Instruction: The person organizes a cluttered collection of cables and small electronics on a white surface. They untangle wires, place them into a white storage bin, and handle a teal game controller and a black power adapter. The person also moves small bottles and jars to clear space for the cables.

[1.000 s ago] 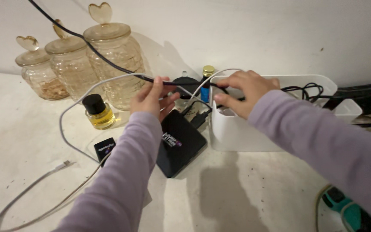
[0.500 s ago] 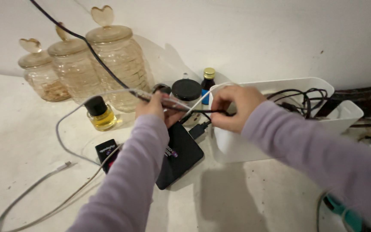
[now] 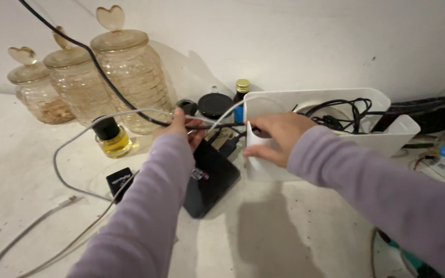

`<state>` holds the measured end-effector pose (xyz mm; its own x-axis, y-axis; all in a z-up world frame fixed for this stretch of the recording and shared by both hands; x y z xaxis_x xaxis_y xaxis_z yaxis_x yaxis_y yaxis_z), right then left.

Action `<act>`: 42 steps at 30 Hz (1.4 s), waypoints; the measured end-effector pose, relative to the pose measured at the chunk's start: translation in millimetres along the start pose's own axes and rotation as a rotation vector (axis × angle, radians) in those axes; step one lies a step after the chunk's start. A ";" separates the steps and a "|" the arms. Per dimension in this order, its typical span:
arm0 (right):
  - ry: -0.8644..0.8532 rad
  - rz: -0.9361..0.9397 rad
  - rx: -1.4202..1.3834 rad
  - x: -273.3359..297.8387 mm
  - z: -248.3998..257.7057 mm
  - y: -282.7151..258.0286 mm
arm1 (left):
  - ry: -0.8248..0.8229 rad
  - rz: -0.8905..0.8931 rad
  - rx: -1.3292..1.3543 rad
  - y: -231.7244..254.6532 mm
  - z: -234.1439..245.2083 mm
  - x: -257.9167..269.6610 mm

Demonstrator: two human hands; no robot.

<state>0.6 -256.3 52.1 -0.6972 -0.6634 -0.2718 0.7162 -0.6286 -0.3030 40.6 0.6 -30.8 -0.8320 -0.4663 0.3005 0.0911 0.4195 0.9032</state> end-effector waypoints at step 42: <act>0.417 -0.166 0.086 162.5 87.4 114.2 | -0.028 -1.337 -0.970 -23.0 -170.2 181.3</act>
<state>-28.2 -471.4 53.1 -0.7427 -0.3420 -0.5757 0.5815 -0.7559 -0.3010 -19.2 -226.2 55.1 -0.6054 -0.0565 -0.7939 -0.3757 -0.8591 0.3476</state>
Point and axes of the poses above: each hand's wrist, its own x-axis away from the middle knuckle, its own z-axis out of the back of the hand, y = z × x, the point moved 1 cm from there along -x, towards the middle knuckle, and after that the axes turned 11 degrees about -x, right-handed, at the moved point
